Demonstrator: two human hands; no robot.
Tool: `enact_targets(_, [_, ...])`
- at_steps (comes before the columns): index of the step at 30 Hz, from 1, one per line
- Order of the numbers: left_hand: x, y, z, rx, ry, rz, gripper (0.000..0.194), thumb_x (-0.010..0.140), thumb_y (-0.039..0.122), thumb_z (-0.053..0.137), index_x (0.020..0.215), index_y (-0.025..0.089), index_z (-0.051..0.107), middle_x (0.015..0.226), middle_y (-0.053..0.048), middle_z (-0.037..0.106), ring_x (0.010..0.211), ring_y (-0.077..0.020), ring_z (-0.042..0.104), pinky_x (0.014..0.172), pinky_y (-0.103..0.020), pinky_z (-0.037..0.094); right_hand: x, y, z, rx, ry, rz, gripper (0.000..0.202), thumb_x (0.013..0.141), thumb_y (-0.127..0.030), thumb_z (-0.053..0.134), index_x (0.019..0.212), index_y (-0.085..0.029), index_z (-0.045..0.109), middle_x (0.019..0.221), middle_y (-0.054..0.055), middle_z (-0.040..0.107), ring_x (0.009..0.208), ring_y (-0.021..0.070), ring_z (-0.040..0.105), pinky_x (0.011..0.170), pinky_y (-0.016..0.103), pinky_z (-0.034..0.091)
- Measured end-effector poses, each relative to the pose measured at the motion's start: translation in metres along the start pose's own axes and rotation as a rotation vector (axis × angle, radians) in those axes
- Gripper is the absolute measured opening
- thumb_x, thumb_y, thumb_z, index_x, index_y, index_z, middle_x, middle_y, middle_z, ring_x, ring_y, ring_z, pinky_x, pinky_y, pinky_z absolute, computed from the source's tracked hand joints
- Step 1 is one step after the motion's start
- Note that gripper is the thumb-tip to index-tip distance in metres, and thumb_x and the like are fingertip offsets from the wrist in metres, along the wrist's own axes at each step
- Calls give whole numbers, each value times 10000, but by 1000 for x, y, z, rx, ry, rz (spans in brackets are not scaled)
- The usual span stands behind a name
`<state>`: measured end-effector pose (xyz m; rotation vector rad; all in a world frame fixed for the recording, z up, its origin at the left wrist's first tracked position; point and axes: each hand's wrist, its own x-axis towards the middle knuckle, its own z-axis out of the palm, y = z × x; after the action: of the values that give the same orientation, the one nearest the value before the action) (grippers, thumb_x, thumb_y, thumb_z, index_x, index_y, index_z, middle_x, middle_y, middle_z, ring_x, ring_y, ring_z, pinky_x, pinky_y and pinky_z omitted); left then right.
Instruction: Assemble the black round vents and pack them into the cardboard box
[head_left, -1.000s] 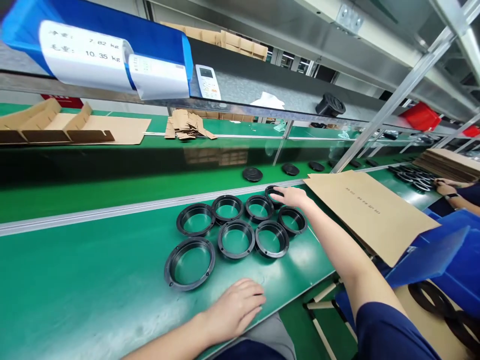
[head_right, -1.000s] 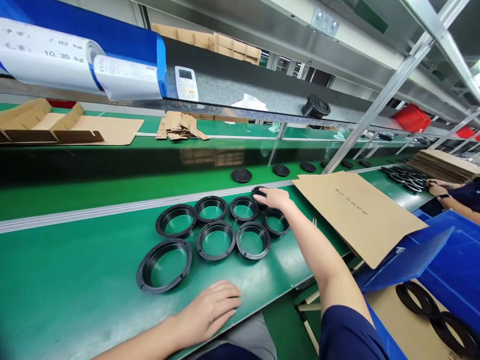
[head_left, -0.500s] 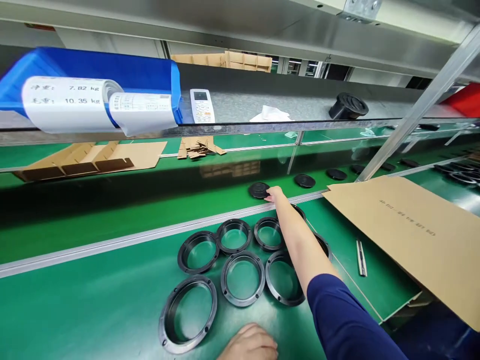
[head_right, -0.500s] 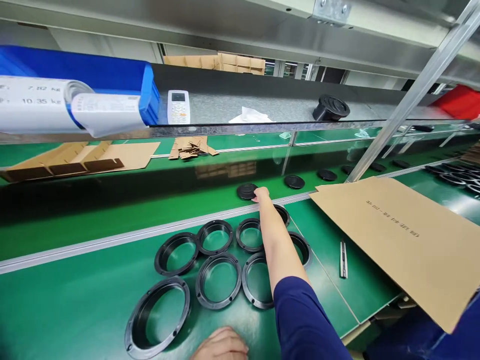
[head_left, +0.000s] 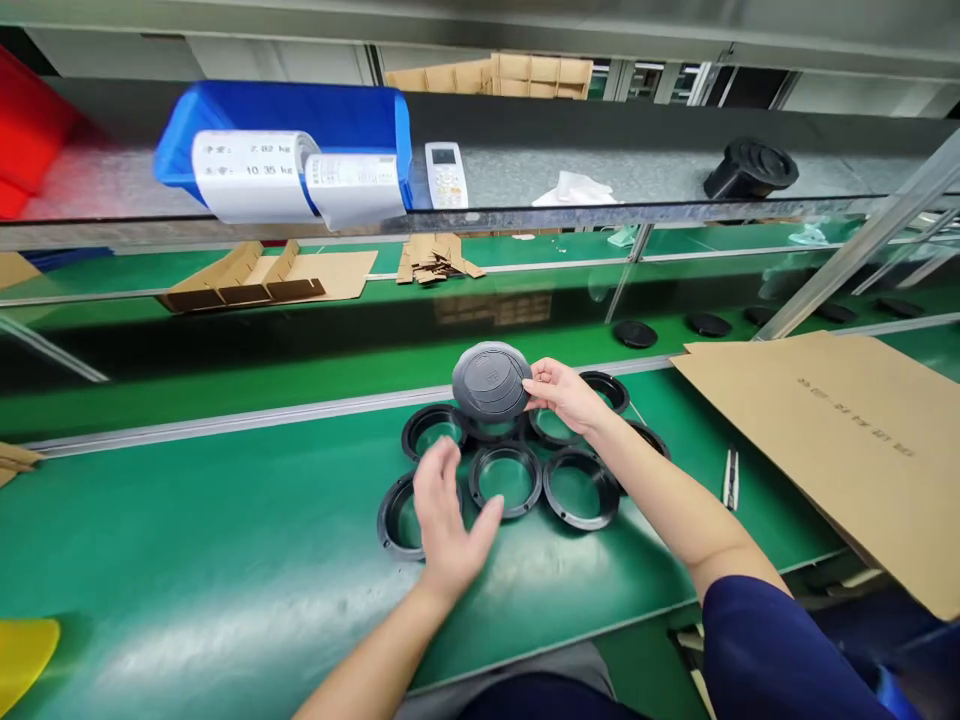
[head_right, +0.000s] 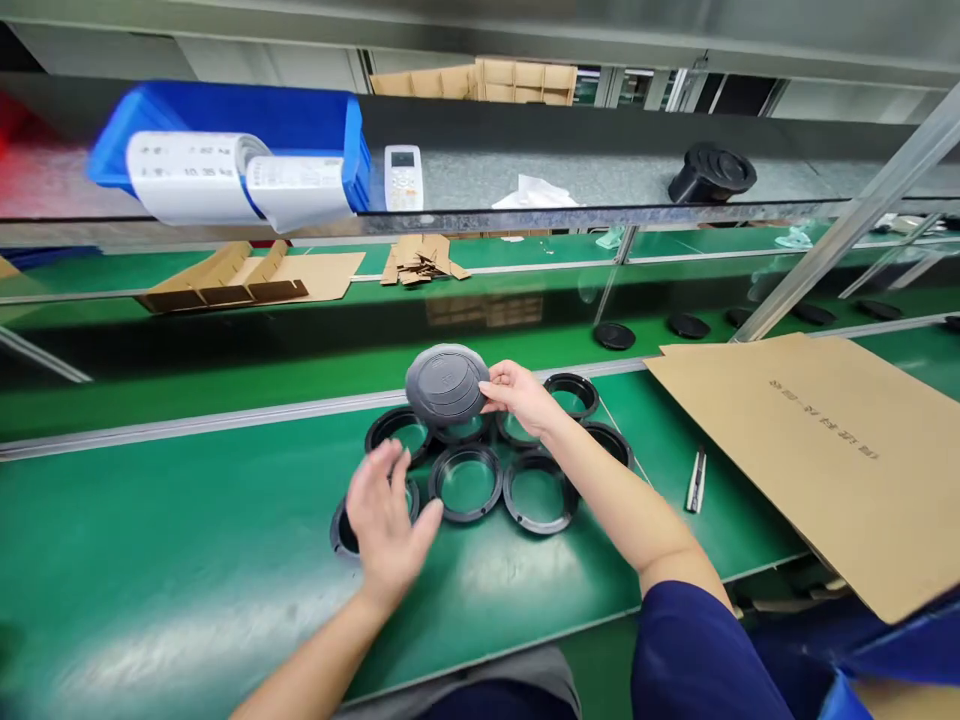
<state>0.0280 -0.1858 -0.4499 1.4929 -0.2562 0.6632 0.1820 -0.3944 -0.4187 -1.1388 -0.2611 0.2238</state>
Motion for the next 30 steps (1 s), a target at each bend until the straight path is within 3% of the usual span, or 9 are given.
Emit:
enact_targets(2, [23,9,16,-301,84,-188,784,789,458,856,1482,463,491,1611,-28,456,1507,-286,425,1212,-493,419,-35,7,18,43,-48,15,514,682,-461,964,902,-199,581,819,-18,668,745,150,691,686,298,646])
enact_targets(5, [46,19,30,-663,41,-519,690,878,686,659,1463,338,552,1538,-78,546,1443,-308,496,1146,-476,474,-77,24,47,59,10,31,479,757,-487,906,961,-203,578,851,-5,666,757,154,689,686,302,640])
enact_targets(7, [50,22,32,-769,20,-645,641,899,659,606,1407,270,619,1428,-92,636,1381,-305,553,1141,-466,472,-96,38,64,-16,107,-52,537,777,-490,881,1130,-216,583,948,22,678,820,174,697,713,315,635])
enact_targets(11, [39,22,26,-856,5,-742,570,907,544,584,1363,212,663,1306,-110,709,1268,-296,632,1112,-469,482,-121,65,86,-369,296,-272,935,715,-474,922,1491,-242,454,1303,133,623,981,238,684,758,355,626])
enact_targets(13, [34,20,24,-884,12,-769,561,907,515,573,1344,178,678,1253,-119,732,1213,-291,660,1092,-459,494,-127,75,89,-484,354,-334,864,796,-510,857,1513,-232,464,1294,140,633,964,241,679,767,369,624])
enact_targets(15, [31,18,22,-903,35,-797,535,907,484,561,1292,142,705,1185,-120,755,1134,-272,690,1059,-421,514,-130,78,86,-568,407,-383,660,937,-523,710,1494,-231,511,1126,102,687,871,216,672,760,365,617])
enact_targets(19, [31,19,19,-943,72,-915,503,956,472,485,1186,106,741,1119,-126,772,1023,-247,719,976,-380,554,-129,62,76,-874,498,-560,394,1074,-450,494,1335,-231,693,1019,97,663,926,230,642,876,410,588])
enact_targets(25, [31,22,16,-915,47,-1050,480,980,445,475,1161,89,741,1084,-132,777,957,-237,731,927,-353,574,-122,42,67,-1196,235,-742,421,1101,-472,426,1203,-305,799,1326,114,546,1284,307,463,1147,531,411])
enact_targets(30, [25,16,18,-864,107,-1067,422,989,424,489,1051,93,744,1034,-118,778,967,-220,729,943,-324,571,-118,52,63,-1160,194,-627,544,1108,-557,335,1208,-288,798,1369,116,543,1323,311,417,1190,537,364])
